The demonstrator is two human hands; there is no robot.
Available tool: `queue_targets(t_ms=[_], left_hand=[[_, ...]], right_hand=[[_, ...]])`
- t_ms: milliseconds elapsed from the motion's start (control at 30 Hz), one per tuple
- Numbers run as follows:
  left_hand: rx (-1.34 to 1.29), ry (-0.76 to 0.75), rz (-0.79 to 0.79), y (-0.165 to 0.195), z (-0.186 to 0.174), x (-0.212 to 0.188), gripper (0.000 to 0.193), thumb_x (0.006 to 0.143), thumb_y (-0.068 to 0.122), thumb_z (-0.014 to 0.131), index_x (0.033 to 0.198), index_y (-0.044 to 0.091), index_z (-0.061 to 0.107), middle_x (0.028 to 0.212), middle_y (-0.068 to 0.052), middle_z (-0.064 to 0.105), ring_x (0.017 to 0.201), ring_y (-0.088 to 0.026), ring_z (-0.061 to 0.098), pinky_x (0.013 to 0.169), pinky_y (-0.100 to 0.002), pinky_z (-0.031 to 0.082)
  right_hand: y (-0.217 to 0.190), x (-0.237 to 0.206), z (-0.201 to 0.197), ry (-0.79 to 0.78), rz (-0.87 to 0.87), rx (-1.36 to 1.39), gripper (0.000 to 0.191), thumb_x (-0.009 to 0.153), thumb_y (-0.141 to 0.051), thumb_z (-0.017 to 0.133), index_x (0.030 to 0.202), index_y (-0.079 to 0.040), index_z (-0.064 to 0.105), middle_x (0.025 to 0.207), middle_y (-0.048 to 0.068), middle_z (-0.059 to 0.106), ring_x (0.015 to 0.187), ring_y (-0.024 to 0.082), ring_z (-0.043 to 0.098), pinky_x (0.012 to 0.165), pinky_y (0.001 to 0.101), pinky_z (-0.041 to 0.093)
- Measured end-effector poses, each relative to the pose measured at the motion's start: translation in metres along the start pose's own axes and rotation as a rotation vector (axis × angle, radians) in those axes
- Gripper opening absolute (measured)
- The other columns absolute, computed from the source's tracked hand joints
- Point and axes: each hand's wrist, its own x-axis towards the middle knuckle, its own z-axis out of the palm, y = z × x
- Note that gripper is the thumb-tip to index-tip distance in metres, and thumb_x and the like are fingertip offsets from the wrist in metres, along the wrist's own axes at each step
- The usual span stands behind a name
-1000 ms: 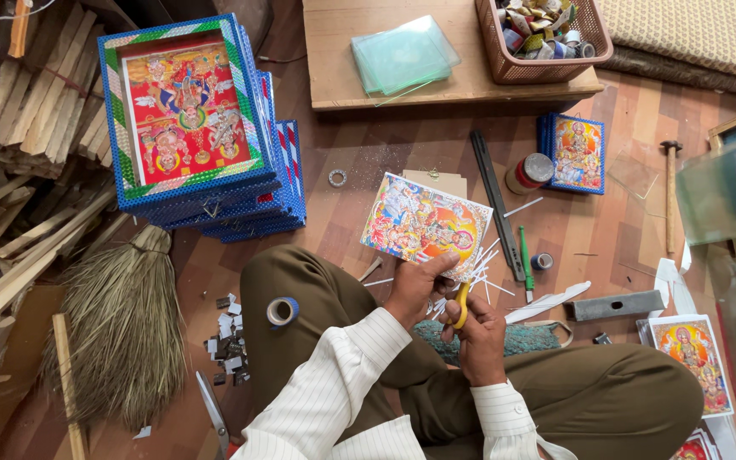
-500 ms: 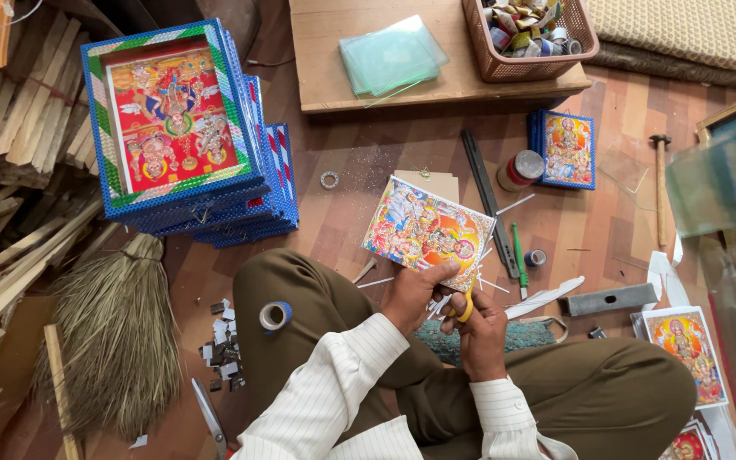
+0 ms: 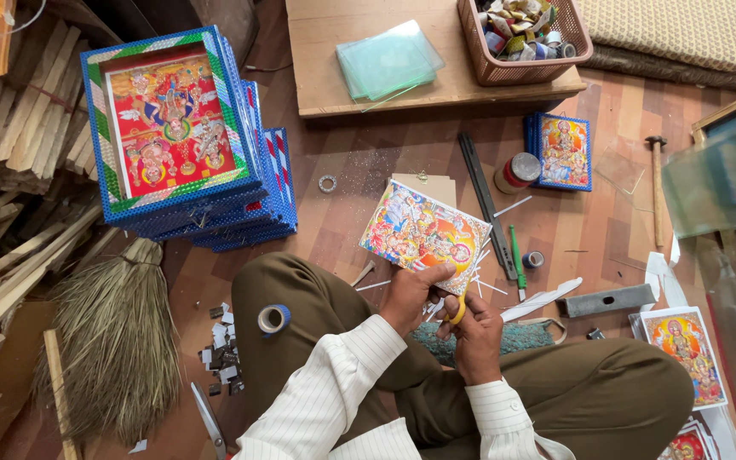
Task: The person sits on the floor assembling small beaded picture frames. They press a blue beaded frame border onto a backing board, cut a printed religious image to size with scissors, tape the image onto the backing, and place a clear plastic sheet over it before setting the finished frame aside.
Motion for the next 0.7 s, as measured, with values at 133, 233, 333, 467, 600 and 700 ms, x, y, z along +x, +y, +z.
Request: queue_targets(t_ms=[133,233,333,467,600,700], left_hand=[[-0.020,0.008,-0.009,0.004,0.003,-0.002,0.013,0.088,0.015,0.076,0.084,0.003,0.071,0.070,-0.002,0.066,0.056,-0.009,0.056,0.052,-0.023,0.041],[-0.013,0.003,0.000,0.006,0.004,-0.003,0.014,0.089,0.014,0.076,0.085,0.002,0.071,0.069,-0.003,0.065,0.054,-0.008,0.055,0.050,-0.022,0.040],[0.033,0.018,-0.027,0.007,0.003,-0.005,0.014,0.087,0.015,0.076,0.084,0.003,0.070,0.068,-0.002,0.065,0.052,-0.009,0.055,0.047,-0.023,0.040],[0.009,-0.008,-0.024,0.005,0.001,-0.003,0.014,0.086,0.016,0.076,0.084,0.003,0.071,0.068,-0.004,0.067,0.051,-0.010,0.056,0.046,-0.023,0.040],[0.016,0.031,0.003,0.000,-0.001,0.002,0.016,0.088,0.015,0.078,0.087,0.002,0.070,0.072,-0.004,0.066,0.053,-0.011,0.058,0.048,-0.024,0.042],[-0.040,-0.008,-0.052,0.003,-0.005,0.004,0.019,0.083,0.013,0.075,0.094,-0.002,0.070,0.078,-0.008,0.071,0.058,-0.016,0.066,0.052,-0.029,0.051]], right_hand=[[0.002,0.000,0.001,0.027,-0.011,0.017,0.029,0.092,-0.015,0.072,0.111,0.006,0.070,0.077,0.010,0.071,0.056,0.014,0.062,0.048,0.0244,0.048],[0.003,0.000,0.002,0.022,-0.014,0.084,0.028,0.093,-0.015,0.071,0.111,0.007,0.069,0.078,0.010,0.071,0.060,0.013,0.064,0.050,0.0248,0.050],[0.000,0.000,0.000,0.005,-0.028,0.085,0.029,0.094,-0.017,0.070,0.112,0.006,0.070,0.078,0.009,0.071,0.058,0.013,0.064,0.051,0.0239,0.051],[0.000,0.001,-0.002,0.014,-0.027,0.055,0.029,0.095,-0.018,0.071,0.111,0.006,0.070,0.078,0.010,0.070,0.058,0.014,0.063,0.050,0.0243,0.049],[0.007,0.002,-0.005,0.018,-0.036,0.052,0.031,0.096,-0.020,0.071,0.112,0.006,0.068,0.082,0.010,0.070,0.059,0.016,0.065,0.054,0.0258,0.051],[0.008,0.003,-0.013,0.077,-0.036,0.098,0.033,0.098,-0.022,0.069,0.117,0.004,0.064,0.090,0.011,0.071,0.067,0.017,0.068,0.060,0.0280,0.054]])
